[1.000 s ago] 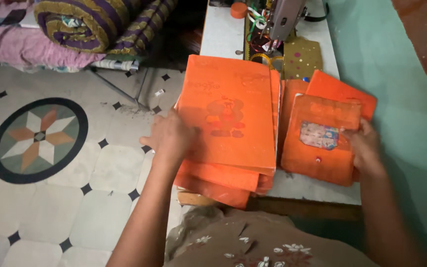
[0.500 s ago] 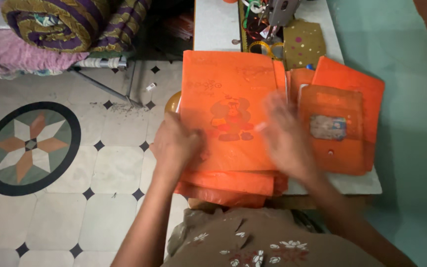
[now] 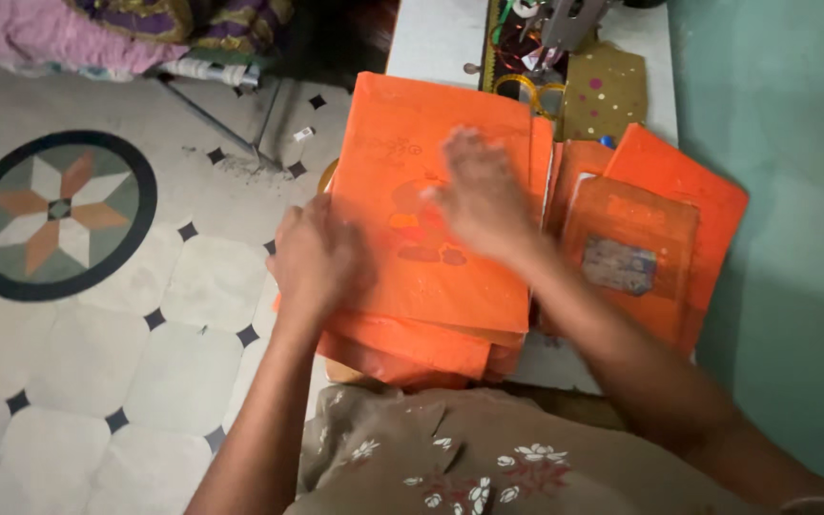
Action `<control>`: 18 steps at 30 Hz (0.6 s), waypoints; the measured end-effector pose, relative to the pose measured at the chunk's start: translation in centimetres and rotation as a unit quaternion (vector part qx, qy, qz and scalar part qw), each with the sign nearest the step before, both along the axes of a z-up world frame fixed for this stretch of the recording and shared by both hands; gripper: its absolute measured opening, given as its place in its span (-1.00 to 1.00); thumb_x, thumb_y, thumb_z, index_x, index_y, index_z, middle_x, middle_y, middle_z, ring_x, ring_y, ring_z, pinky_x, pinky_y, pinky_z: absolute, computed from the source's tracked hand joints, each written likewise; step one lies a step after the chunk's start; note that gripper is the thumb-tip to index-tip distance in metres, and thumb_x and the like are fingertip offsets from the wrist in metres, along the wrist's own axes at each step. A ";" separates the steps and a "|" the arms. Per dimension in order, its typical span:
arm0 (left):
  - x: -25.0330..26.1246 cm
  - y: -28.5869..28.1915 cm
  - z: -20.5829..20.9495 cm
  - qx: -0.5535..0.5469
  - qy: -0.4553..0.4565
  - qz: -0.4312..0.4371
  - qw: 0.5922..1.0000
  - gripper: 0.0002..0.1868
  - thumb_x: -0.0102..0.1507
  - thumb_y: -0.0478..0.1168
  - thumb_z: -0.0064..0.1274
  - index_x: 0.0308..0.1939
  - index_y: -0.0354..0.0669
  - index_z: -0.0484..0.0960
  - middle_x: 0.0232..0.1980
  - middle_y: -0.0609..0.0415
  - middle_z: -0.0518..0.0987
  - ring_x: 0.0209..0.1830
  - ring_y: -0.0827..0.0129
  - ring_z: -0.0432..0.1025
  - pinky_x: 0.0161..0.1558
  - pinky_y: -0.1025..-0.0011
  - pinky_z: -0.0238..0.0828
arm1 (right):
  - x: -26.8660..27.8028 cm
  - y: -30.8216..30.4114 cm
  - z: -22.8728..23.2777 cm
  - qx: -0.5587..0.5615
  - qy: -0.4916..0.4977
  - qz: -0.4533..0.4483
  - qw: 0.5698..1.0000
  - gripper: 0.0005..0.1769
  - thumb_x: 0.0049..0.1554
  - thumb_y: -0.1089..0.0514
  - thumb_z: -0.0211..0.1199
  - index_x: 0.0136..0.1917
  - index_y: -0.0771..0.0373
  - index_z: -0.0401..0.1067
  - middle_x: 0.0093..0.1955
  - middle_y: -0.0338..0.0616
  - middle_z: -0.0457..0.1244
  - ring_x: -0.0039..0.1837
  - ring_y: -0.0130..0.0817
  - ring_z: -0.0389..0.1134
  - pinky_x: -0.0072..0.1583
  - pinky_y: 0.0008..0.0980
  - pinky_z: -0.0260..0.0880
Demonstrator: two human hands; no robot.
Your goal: The person sorts through a stack of notebooks on a desk, picking them up individually to check the covers and contents before placing them on a shelf.
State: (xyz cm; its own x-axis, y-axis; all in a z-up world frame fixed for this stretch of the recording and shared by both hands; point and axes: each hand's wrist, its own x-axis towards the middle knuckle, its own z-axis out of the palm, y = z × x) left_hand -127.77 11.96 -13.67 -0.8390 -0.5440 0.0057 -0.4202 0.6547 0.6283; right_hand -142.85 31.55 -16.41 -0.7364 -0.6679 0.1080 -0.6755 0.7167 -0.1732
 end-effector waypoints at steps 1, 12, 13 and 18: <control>-0.3 -0.3 -0.1 0.043 0.047 0.020 0.998 -0.55 0.35 0.06 -0.15 0.21 -0.04 0.56 0.12 -0.09 0.53 0.24 -0.06 0.34 0.14 -0.22 0.15 | 2.0 -1.8 0.0 -0.022 -0.047 0.025 0.998 -0.06 0.29 -0.29 0.00 0.60 0.47 -0.10 0.66 0.36 -0.23 0.65 0.24 -0.23 0.57 0.13 -0.25; 0.5 2.6 0.3 -0.115 0.061 0.059 0.990 -0.58 0.36 0.02 -0.13 0.19 -0.09 0.55 0.06 -0.09 0.54 0.15 0.01 0.37 0.04 -0.25 0.09 | -4.9 -0.1 1.5 0.018 -0.024 0.077 0.997 -0.21 0.35 -0.23 -0.10 0.63 0.30 -0.12 0.69 0.13 -0.21 0.68 0.01 -0.28 0.56 0.11 -0.38; 0.5 2.8 0.4 -0.148 0.070 0.046 0.985 -0.52 0.30 0.00 -0.04 0.22 -0.15 0.51 0.03 -0.11 0.53 0.11 0.01 0.38 0.01 -0.22 0.09 | -6.2 0.8 1.7 0.021 0.002 0.027 0.999 -0.23 0.41 -0.23 -0.18 0.64 0.32 -0.16 0.70 0.15 -0.24 0.69 0.03 -0.32 0.54 0.16 -0.43; 0.3 2.7 0.2 -0.164 0.081 0.035 0.983 -0.50 0.27 -0.05 0.04 0.26 -0.14 0.49 -0.04 -0.10 0.50 0.07 0.00 0.38 -0.01 -0.22 0.08 | -4.5 -3.1 0.4 0.064 -0.019 0.032 0.997 -0.15 0.37 -0.34 -0.34 0.71 0.20 -0.16 0.77 0.00 -0.29 0.77 -0.15 -0.36 0.68 0.07 -0.37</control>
State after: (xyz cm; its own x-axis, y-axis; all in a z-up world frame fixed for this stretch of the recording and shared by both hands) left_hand -127.50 14.65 -13.45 -0.7739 -0.5464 0.3202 -0.3829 0.8065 0.4506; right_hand -147.34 28.40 -16.03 -0.6935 -0.7205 -0.0082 -0.7155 0.6899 -0.1103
